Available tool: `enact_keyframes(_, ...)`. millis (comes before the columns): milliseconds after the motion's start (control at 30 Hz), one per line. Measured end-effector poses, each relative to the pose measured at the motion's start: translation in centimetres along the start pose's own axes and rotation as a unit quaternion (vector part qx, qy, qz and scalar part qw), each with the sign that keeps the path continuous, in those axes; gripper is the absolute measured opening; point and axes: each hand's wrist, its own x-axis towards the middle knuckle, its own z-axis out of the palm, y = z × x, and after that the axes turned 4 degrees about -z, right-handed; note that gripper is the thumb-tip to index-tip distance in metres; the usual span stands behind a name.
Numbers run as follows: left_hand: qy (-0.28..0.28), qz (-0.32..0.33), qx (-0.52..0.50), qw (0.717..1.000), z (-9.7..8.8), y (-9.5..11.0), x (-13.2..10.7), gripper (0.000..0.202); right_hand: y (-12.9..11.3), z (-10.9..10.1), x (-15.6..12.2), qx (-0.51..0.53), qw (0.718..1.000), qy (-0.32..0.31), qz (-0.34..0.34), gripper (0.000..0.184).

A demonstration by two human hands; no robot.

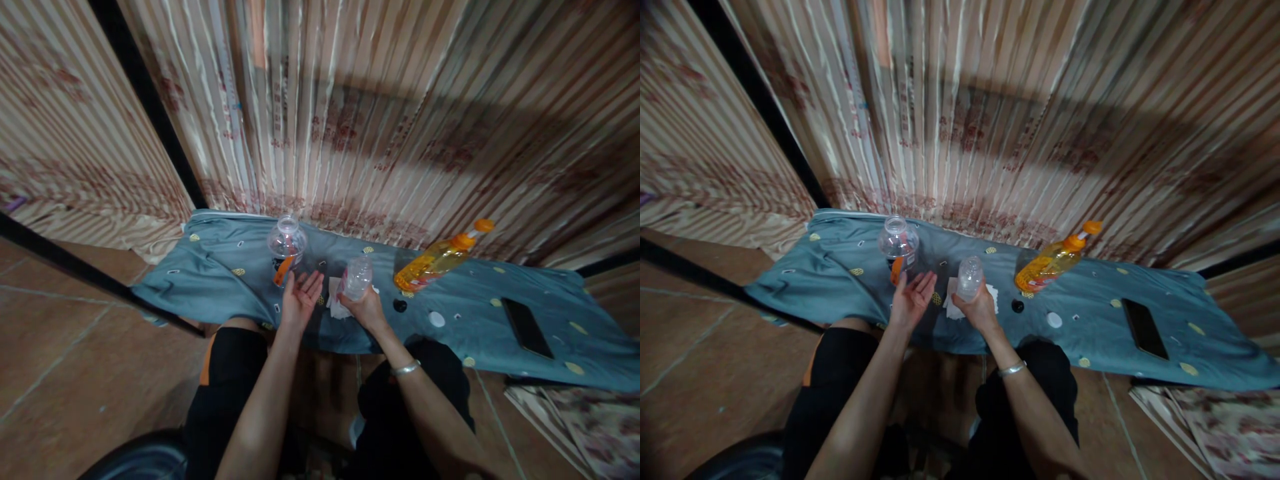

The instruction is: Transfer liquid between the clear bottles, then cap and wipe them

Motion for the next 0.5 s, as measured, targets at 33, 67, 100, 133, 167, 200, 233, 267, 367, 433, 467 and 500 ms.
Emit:
enact_keyframes(33,-0.002,0.02,0.036,0.999,-0.1,-0.6,0.0,0.023,-0.1,-0.1,0.0,0.003,1.0,-0.005,0.002,0.059)
enact_keyframes(67,-0.011,0.044,0.073,0.996,-0.3,-1.2,0.0,0.026,-0.1,-0.2,0.0,0.007,1.0,-0.013,0.002,0.058)
enact_keyframes(100,-0.022,0.065,0.112,0.991,-0.3,-1.8,0.1,0.034,-0.2,-0.4,0.0,0.013,1.0,-0.022,-0.003,0.058)
enact_keyframes(133,-0.03,0.087,0.148,0.985,-0.4,-2.4,0.2,0.042,-0.2,-0.6,0.0,0.018,0.999,-0.031,-0.011,0.057)
enact_keyframes(167,-0.035,0.103,0.184,0.977,-0.3,-2.9,0.3,0.048,-0.2,-0.8,0.0,0.023,0.999,-0.037,-0.023,0.057)
enact_keyframes(200,-0.032,0.115,0.221,0.968,-0.2,-3.4,0.5,0.053,-0.1,-0.9,0.1,0.026,0.998,-0.039,-0.038,0.057)
enact_keyframes(233,-0.033,0.122,0.253,0.959,0.0,-3.8,0.7,0.058,-0.1,-1.1,0.2,0.029,0.997,-0.04,-0.053,0.056)
enact_keyframes(267,-0.044,0.127,0.284,0.949,0.2,-4.0,0.9,0.063,0.1,-1.3,0.3,0.03,0.997,-0.039,-0.066,0.056)
enact_keyframes(367,-0.101,0.124,0.378,0.912,1.0,-4.3,1.6,0.077,0.4,-1.7,0.6,0.039,0.995,-0.042,-0.08,0.055)
enact_keyframes(433,-0.147,0.107,0.423,0.888,1.4,-4.2,2.0,0.086,0.4,-2.0,0.6,0.055,0.994,-0.059,-0.071,0.055)
enact_keyframes(467,-0.169,0.099,0.429,0.882,1.5,-4.3,2.2,0.088,0.4,-2.1,0.6,0.065,0.993,-0.068,-0.065,0.056)
enact_keyframes(500,-0.186,0.091,0.427,0.88,1.6,-4.3,2.4,0.09,0.4,-2.2,0.6,0.074,0.992,-0.078,-0.062,0.057)
